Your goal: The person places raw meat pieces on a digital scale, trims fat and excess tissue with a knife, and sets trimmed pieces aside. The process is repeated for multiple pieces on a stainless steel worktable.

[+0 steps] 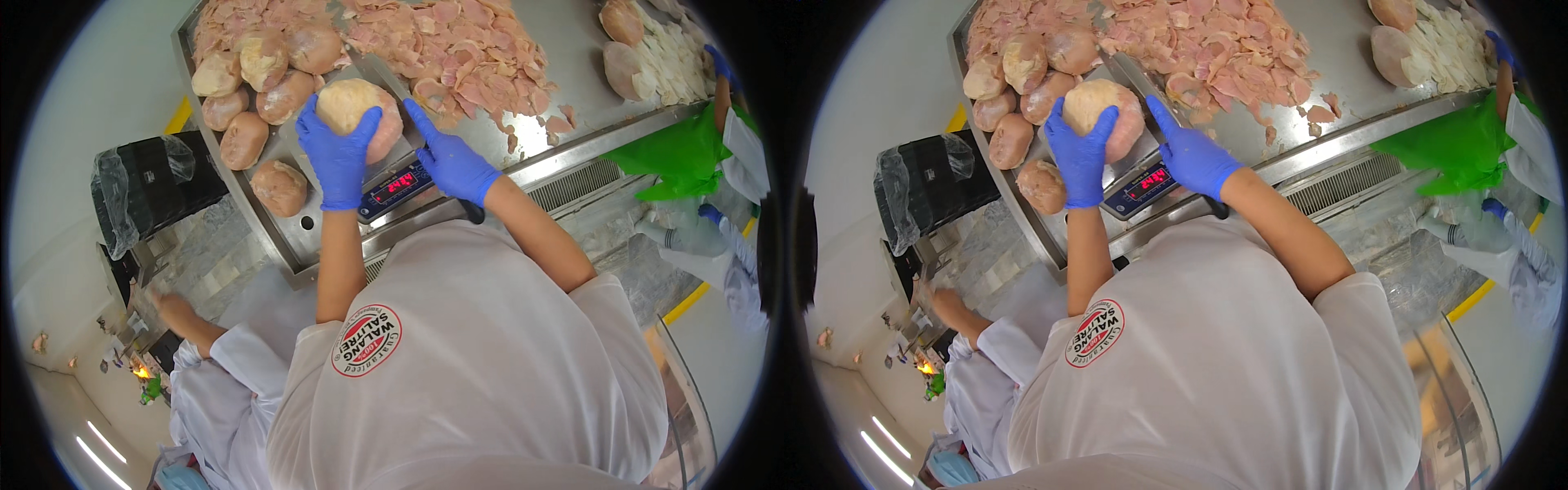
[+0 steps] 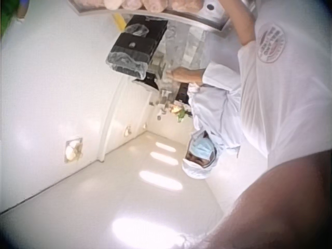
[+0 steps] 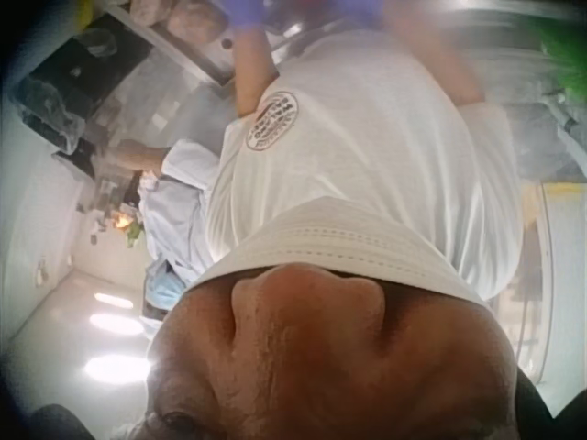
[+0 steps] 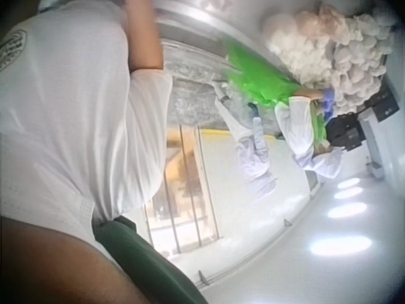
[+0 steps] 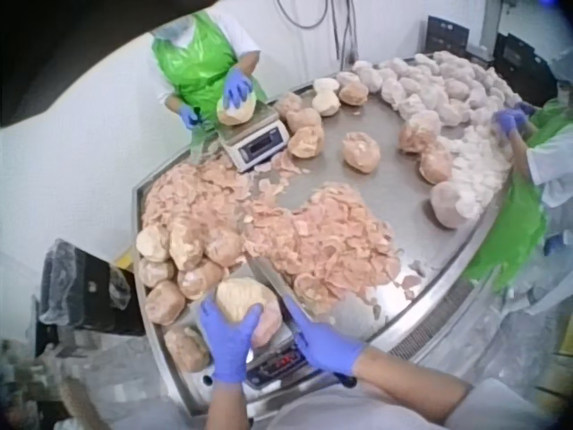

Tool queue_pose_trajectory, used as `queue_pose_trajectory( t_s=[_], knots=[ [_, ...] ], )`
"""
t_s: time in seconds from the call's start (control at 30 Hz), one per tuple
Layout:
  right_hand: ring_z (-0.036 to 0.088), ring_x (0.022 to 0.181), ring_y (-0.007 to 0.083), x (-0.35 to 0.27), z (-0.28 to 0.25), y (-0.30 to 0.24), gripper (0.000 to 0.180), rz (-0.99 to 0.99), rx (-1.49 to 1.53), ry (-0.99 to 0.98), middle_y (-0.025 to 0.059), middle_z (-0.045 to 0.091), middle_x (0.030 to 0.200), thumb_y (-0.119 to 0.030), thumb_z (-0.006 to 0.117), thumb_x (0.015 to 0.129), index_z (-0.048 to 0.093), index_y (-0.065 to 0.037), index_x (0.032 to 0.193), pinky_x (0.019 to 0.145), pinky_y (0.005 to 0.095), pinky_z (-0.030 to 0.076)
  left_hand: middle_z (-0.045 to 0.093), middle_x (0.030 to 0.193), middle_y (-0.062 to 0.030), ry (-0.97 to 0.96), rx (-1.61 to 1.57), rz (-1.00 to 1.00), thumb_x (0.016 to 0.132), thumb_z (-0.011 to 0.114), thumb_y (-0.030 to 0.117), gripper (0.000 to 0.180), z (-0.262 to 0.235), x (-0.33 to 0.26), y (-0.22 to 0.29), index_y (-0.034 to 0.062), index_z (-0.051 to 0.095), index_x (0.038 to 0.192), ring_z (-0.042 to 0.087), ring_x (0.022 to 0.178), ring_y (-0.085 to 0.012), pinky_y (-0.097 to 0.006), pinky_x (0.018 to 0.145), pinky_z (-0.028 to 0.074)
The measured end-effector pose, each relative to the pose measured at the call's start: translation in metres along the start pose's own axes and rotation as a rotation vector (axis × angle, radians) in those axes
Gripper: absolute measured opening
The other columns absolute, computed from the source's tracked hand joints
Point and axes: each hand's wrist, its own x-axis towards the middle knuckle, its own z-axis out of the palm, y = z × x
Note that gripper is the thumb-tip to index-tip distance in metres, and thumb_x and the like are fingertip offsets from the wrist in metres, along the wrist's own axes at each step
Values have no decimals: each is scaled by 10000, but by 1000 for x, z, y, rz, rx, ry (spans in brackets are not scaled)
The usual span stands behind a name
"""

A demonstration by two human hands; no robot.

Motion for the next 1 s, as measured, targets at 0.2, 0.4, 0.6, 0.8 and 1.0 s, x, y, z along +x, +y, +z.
queue_pose_trajectory(
  t_s=[0.2, 0.4, 0.6, 0.8, 1.0],
  knots=[
    [642, 685, 379, -9, -41, -22, 792, 193, 138, -78, 257, 617, 769, -54, 496, 937, 74, -209, 1589, 699, 468, 504, 470, 1328, -265, 35, -34, -94, 685, 872, 463, 970, 1, 8, -4, -61, 434, 1373, 461, 1240, -401, -468, 1055, 384],
    [639, 798, 489, -3, -17, -32, 775, 142, 81, -91, 346, 637, 887, -66, 479, 921, 82, -164, 1578, 763, 545, 499, 480, 1311, -244, 67, -4, -20, 642, 871, 512, 971, 5, 7, -14, -44, 463, 1325, 473, 1215, -399, -490, 1037, 379],
    [628, 806, 412, 9, 5, -21, 790, 49, -58, -67, 293, 620, 922, -30, 444, 917, 52, -185, 1584, 731, 487, 500, 485, 1293, -220, 143, -59, -36, 594, 873, 537, 1015, 8, 4, -8, -7, 453, 1340, 441, 1227, -390, -487, 1034, 359],
    [630, 679, 354, -10, -2, -19, 819, 156, -70, -158, 295, 648, 930, -29, 448, 915, 39, -254, 1588, 671, 447, 532, 475, 1285, -243, 191, -113, -66, 608, 874, 519, 1005, 16, -4, -13, 2, 446, 1355, 437, 1210, -407, -493, 1025, 363],
    [628, 929, 519, 13, -48, 33, 773, 82, -515, 108, 330, 653, 1046, -120, 493, 931, 100, -280, 1578, 779, 554, 497, 444, 1339, -274, 256, -173, 58, 778, 779, 438, 864, 1, -27, -44, -50, 404, 1384, 391, 1267, -424, -497, 1097, 287]
  ],
)
